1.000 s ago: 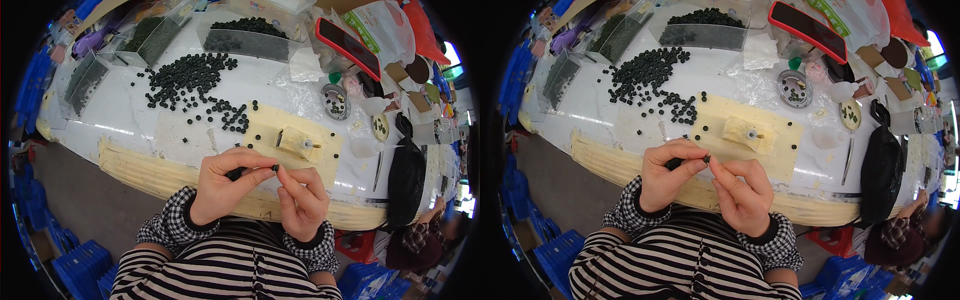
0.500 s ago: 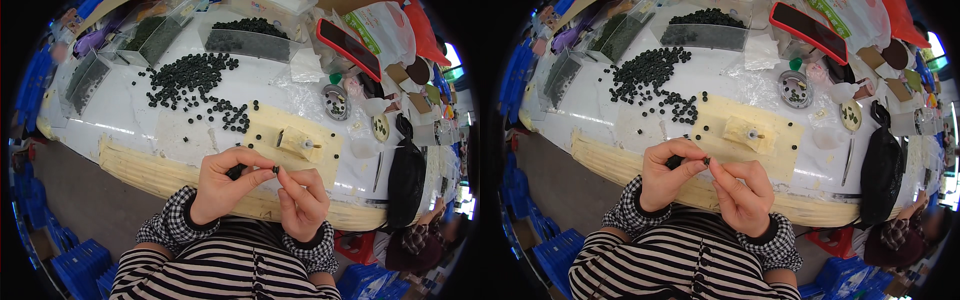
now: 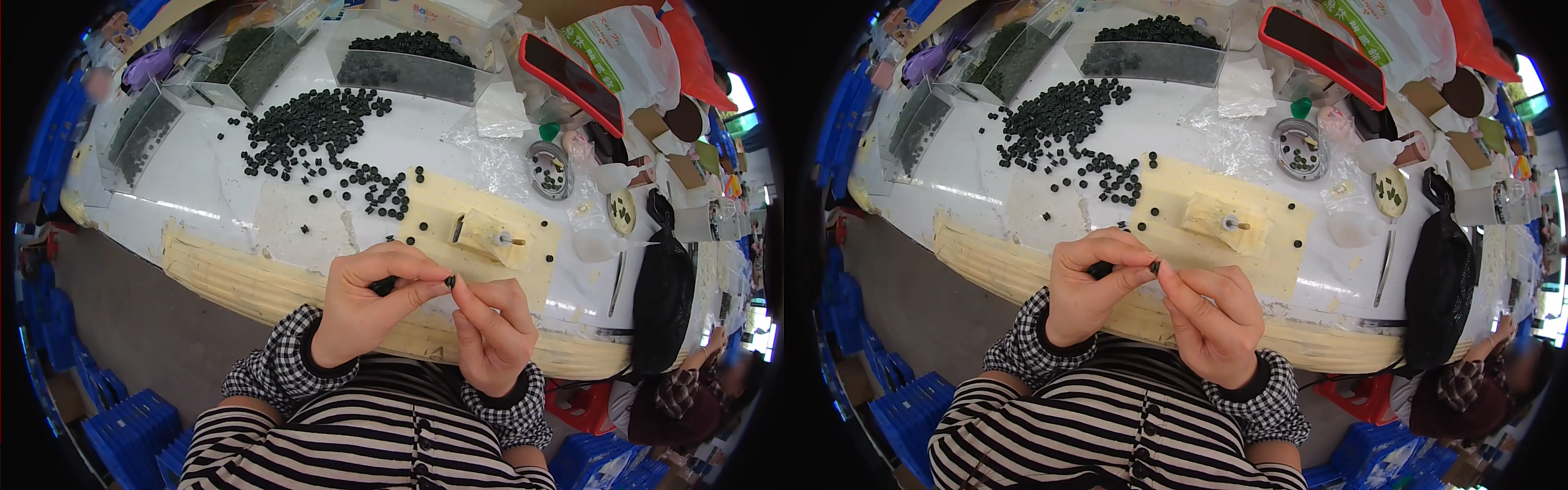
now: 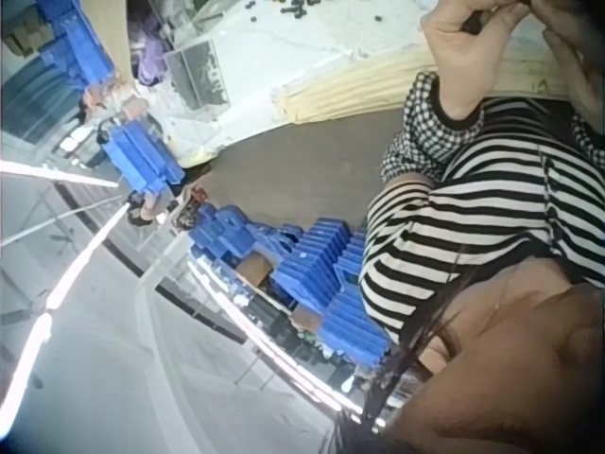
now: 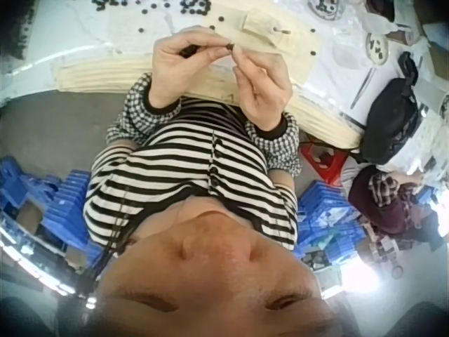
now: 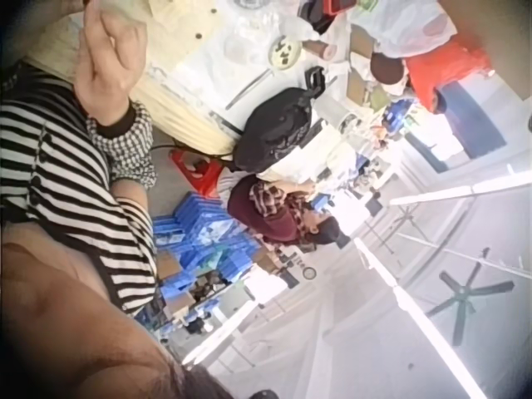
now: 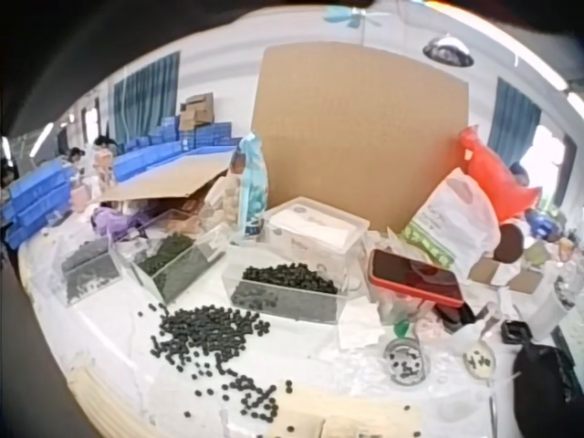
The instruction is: Assembling small green and black components at a factory workbench.
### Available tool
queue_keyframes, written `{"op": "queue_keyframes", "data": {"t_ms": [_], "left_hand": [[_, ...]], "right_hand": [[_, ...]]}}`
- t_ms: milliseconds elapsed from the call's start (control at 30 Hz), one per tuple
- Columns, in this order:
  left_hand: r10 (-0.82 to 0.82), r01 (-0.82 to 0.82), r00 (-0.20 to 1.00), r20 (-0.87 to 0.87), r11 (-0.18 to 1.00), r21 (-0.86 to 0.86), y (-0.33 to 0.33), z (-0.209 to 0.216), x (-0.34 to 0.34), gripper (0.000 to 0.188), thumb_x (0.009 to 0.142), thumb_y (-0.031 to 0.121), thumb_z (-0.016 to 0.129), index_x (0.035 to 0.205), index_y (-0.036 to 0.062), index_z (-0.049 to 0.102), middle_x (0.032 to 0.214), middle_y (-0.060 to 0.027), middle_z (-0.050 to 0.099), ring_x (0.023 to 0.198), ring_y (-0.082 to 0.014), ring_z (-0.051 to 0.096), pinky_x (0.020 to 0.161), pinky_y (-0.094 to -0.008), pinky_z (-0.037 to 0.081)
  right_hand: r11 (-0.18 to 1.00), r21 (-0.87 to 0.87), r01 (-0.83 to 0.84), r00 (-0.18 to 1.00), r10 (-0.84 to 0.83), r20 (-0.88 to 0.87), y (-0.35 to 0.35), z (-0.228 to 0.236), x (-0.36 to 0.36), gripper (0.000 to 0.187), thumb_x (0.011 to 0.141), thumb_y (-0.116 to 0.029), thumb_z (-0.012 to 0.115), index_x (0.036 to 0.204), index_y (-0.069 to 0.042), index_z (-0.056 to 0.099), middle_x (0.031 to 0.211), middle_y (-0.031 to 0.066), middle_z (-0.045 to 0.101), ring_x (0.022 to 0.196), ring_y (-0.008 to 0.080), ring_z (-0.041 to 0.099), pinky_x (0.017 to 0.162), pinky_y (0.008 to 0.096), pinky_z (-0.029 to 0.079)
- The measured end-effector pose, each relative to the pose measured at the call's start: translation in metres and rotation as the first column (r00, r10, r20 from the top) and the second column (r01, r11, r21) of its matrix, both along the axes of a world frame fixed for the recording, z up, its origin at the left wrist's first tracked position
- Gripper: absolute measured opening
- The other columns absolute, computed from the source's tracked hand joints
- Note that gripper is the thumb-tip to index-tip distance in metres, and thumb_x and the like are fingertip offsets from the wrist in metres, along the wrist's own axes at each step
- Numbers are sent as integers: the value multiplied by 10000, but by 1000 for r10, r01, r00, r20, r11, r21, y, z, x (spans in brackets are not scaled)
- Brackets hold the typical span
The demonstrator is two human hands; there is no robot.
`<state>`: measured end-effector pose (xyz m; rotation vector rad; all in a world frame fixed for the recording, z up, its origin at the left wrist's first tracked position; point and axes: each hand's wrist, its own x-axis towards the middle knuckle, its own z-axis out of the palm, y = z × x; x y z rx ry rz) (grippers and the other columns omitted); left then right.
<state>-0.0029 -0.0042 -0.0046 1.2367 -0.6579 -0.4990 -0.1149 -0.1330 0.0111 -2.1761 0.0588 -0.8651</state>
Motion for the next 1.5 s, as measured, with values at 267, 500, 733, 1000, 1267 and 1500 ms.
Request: {"op": "queue_keyframes", "data": {"t_ms": [267,500,733,1000,1267,1500], "left_hand": [[5,-6,1000,11,1000,19,1,-1,0,174,787,-49,704,952,4,718,841,-52,655,655,-58,482,620,-199,402],[15,-15,1000,13,1000,21,1,0,-1,161,789,-48,703,941,4,716,842,-42,657,655,-52,483,613,-195,400],[30,30,815,-578,995,94,7,11,8,142,864,22,670,1005,14,669,761,26,598,574,1,411,509,-155,304],[-23,-71,653,-757,993,-92,15,11,23,275,970,104,518,1218,-12,538,936,-28,584,600,-21,395,510,-174,302],[-278,28,385,-880,957,-290,9,22,7,422,990,66,344,1393,-60,336,1299,-168,480,1225,-237,466,1035,-314,422],[-285,146,433,-855,958,-246,5,24,-1,440,998,97,288,1404,-70,310,1402,-194,402,1333,-258,382,1110,-363,348]], "right_hand": [[1000,1,-3,1000,3,-9,-1,-1,0,353,728,44,710,1077,-10,699,877,76,626,703,211,555,618,292,452],[1000,26,-14,1000,15,-6,-1,-2,-1,355,735,49,704,1085,-8,695,885,83,627,711,208,557,625,288,454],[997,51,64,996,-61,-70,4,-3,-1,389,735,64,693,1118,-6,679,878,90,620,718,201,555,637,281,459],[997,41,60,996,-56,-76,4,-3,0,384,730,65,698,1107,-5,682,863,91,620,717,202,559,633,280,459],[991,-75,110,994,-110,-4,6,-3,3,346,705,45,725,1042,-33,703,859,76,623,719,216,566,626,295,457],[958,-258,124,987,-146,-67,5,3,7,317,683,-7,748,991,-68,706,822,41,595,727,217,536,622,319,439]]}}
